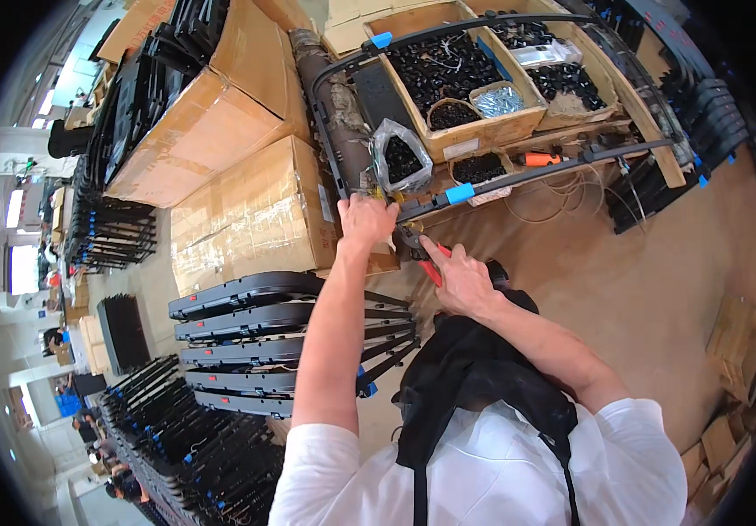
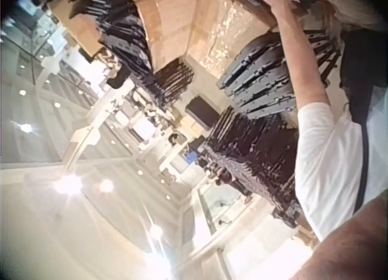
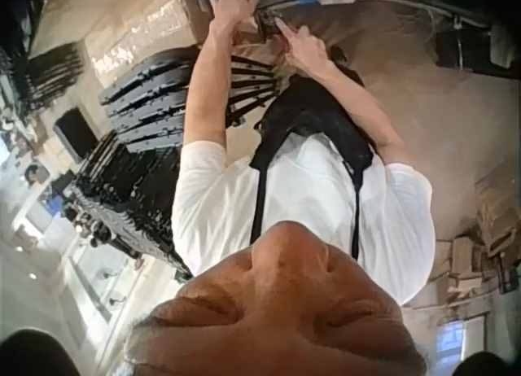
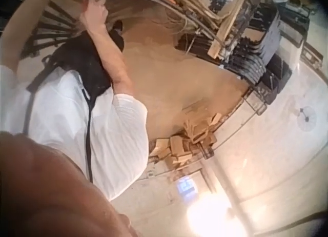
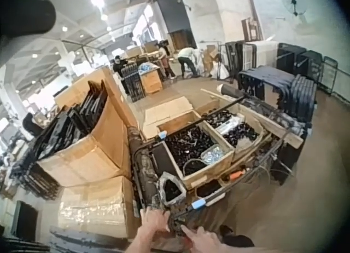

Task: Assembling plastic housings using a pneumatic screwdriver and screws in a factory setting.

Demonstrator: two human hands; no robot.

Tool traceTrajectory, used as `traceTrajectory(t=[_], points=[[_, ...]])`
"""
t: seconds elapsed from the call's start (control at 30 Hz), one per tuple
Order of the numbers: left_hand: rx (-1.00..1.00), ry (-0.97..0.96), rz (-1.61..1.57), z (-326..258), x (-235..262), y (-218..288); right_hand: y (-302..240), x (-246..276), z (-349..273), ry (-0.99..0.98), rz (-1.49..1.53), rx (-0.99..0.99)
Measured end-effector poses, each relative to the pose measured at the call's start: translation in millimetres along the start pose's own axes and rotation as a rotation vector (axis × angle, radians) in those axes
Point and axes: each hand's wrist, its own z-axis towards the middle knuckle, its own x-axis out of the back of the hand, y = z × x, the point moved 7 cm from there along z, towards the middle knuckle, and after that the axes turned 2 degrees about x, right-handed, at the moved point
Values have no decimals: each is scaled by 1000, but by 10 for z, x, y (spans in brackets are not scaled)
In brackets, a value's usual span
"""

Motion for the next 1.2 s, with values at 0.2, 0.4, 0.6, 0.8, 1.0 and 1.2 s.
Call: traceTrajectory(t=[0.2,0.4,0.6,0.8,1.0,1.2], points=[[-68,-114,-348,208,-334,-23,-238,-185,25,145,-36,-182],[-11,-47,-361,224,-383,-32,-632,-390,31,201,-148,-238],[74,-58,-383,315,-390,-25,-604,-432,138,239,-231,-247],[142,-33,-412,267,-378,-189,-386,-541,212,230,43,-301],[138,18,-448,273,-274,-8,73,-1216,310,-303,1923,-159],[148,-19,-413,189,-336,29,233,-820,349,-143,234,-394]])
